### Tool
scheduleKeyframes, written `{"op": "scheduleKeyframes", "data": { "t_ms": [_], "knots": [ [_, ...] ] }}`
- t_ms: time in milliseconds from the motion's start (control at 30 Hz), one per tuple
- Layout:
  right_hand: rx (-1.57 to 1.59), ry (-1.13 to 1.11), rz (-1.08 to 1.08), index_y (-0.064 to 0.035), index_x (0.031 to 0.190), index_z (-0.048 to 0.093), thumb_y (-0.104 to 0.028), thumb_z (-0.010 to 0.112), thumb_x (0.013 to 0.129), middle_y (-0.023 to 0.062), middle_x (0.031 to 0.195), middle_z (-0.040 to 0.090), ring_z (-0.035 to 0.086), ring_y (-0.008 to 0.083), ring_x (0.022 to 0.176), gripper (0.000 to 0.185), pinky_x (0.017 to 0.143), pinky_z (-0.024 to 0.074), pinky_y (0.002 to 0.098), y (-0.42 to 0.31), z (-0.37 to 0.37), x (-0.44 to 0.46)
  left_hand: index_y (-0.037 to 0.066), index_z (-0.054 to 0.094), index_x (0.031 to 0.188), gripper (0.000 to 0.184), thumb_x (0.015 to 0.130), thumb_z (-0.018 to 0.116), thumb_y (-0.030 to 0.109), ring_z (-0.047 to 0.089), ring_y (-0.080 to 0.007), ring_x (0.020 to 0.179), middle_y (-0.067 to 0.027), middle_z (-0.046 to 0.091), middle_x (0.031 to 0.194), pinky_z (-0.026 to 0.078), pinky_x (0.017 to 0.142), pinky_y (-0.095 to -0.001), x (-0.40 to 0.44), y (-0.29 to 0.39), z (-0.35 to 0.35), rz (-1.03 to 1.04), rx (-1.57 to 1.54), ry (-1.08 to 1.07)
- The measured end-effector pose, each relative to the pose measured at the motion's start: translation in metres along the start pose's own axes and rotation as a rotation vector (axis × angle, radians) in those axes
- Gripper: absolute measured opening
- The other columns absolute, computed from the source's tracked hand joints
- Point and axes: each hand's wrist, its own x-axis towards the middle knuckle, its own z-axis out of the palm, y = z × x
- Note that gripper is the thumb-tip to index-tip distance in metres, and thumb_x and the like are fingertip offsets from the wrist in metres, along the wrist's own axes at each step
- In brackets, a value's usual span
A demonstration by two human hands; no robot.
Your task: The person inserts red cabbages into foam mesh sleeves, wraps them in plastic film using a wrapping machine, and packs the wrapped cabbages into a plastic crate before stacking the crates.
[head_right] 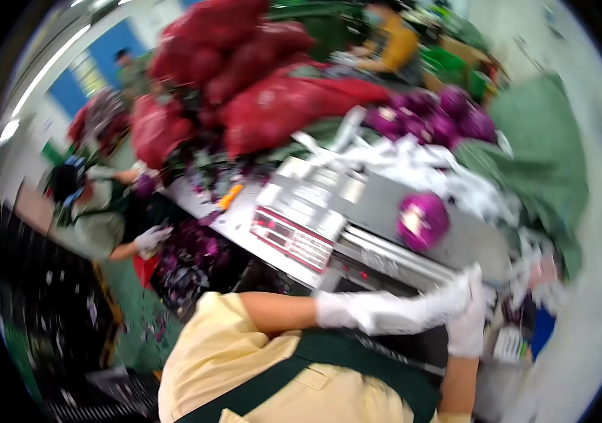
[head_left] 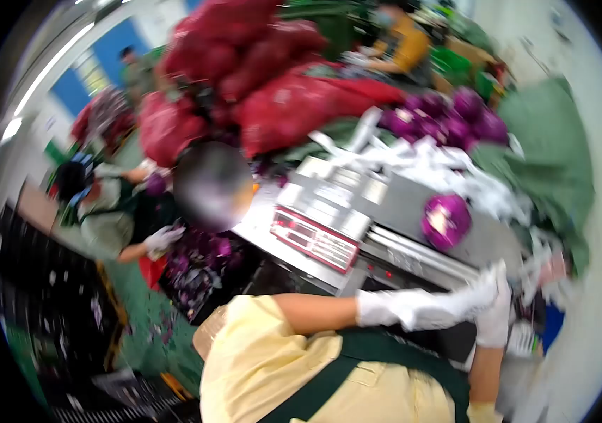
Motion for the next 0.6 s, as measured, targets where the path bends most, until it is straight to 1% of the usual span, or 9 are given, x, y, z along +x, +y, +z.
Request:
{"op": "scheduleKeyframes", "data": {
  "t_ms": [33, 200, 267, 367, 400, 467, 500, 567, 600],
  "knots": [
    [-0.471, 0.112, -0.165, -0.0077, 0.095, 0.056, -0.021, 0.052, 0.099, -0.0017, 0.082, 0.054, 0.049, 0.0056, 0.074, 0.015, 0.069, 0.0445, 0.0221, -0.002, 0.007, -0.008, 0.003, 0.063, 0.111, 0.029, 0.095, 0.057, 0.026, 0.063, -0.012, 0.089, -0.0064, 0.067, 0.1, 0.051, 0.079, -0.0273, -0.004, -0.006, -0.011, 0.02, 0.021, 0.082],
    [-0.716, -0.236, 0.295, -0.0028, 0.087, 0.06, -0.022, 0.062, 0.091, -0.0027, 0.077, 0.056, 0.047, 0.004, 0.074, 0.02, 0.065, 0.0424, 0.0218, 0.017, -0.024, 0.02, 0.0, 0.072, 0.092, 0.02, 0.09, 0.066, 0.019, 0.063, -0.0077, 0.068, -0.0029, 0.071, 0.08, 0.05, 0.058, -0.0219, 0.009, 0.019, -0.082, 0.075, -0.001, 0.663],
    [-0.915, -0.215, 0.233, -0.0012, 0.081, 0.06, -0.02, 0.059, 0.093, -0.0025, 0.074, 0.058, 0.048, 0.0043, 0.072, 0.022, 0.065, 0.0435, 0.0247, 0.002, -0.023, 0.059, 0.001, 0.071, 0.096, 0.016, 0.089, 0.063, 0.012, 0.061, -0.0043, 0.064, -0.0045, 0.071, 0.075, 0.049, 0.057, -0.0228, 0.029, 0.036, -0.097, 0.207, 0.48, 0.86],
    [-0.979, 0.04, -0.242, 0.002, 0.082, 0.061, -0.022, 0.055, 0.093, 0.006, 0.071, 0.058, 0.049, 0.0118, 0.069, 0.027, 0.065, 0.0425, 0.0311, -0.003, -0.021, 0.137, 0.005, 0.07, 0.082, 0.014, 0.086, 0.058, 0.012, 0.061, -0.0156, 0.055, -0.0072, 0.067, 0.067, 0.049, 0.053, -0.0309, 0.077, 0.038, -0.16, 0.254, 1.011, 1.157],
    [-0.949, -0.012, -0.386, 0.0016, 0.091, 0.063, -0.021, 0.054, 0.093, 0.0095, 0.08, 0.061, 0.053, 0.0174, 0.076, 0.025, 0.071, 0.0441, 0.0332, 0.001, -0.014, 0.166, 0.009, 0.068, 0.075, 0.011, 0.081, 0.058, 0.011, 0.06, -0.0225, 0.053, -0.0076, 0.065, 0.065, 0.049, 0.052, -0.0351, 0.092, 0.019, -0.193, 0.296, 1.779, 1.088],
    [-1.16, -0.227, -0.718, 0.001, 0.12, 0.058, -0.018, 0.047, 0.095, 0.0178, 0.114, 0.061, 0.056, 0.032, 0.102, 0.034, 0.087, 0.0457, 0.0386, 0.066, -0.09, 0.247, 0.011, 0.071, 0.076, 0.012, 0.076, 0.059, 0.011, 0.066, -0.0224, 0.064, -0.0075, 0.066, 0.069, 0.052, 0.057, -0.0394, 0.103, 0.026, -0.199, -0.075, 1.896, 0.966],
    [-0.743, -0.599, -0.527, 0.0012, 0.127, 0.051, -0.019, 0.041, 0.097, 0.016, 0.124, 0.054, 0.052, 0.0294, 0.111, 0.038, 0.096, 0.0403, 0.0371, 0.093, -0.104, 0.27, 0.008, 0.072, 0.075, 0.014, 0.076, 0.059, 0.013, 0.067, -0.0268, 0.066, -0.0111, 0.067, 0.071, 0.054, 0.062, -0.0436, 0.112, 0.02, -0.202, -0.17, 2.032, 0.854],
    [0.38, -0.977, 0.399, 0.0017, 0.141, 0.038, -0.021, 0.03, 0.101, 0.0124, 0.145, 0.041, 0.042, 0.0242, 0.13, 0.047, 0.113, 0.0296, 0.0341, 0.146, -0.13, 0.317, 0.002, 0.072, 0.085, 0.028, 0.086, 0.056, 0.025, 0.069, -0.0312, 0.078, -0.0188, 0.069, 0.08, 0.053, 0.07, -0.0434, 0.138, 0.003, -0.221, -0.12, 1.202, 0.934],
    [-0.097, -0.666, 0.24, 0.001, 0.142, 0.037, -0.021, 0.024, 0.101, 0.0127, 0.145, 0.042, 0.042, 0.0248, 0.13, 0.048, 0.113, 0.0298, 0.0347, 0.119, -0.097, 0.273, 0.004, 0.072, 0.087, 0.037, 0.089, 0.052, 0.035, 0.069, -0.0297, 0.081, -0.0197, 0.069, 0.083, 0.053, 0.072, -0.0424, 0.155, -0.021, -0.235, -0.006, 1.169, 0.828]
  ]
}}
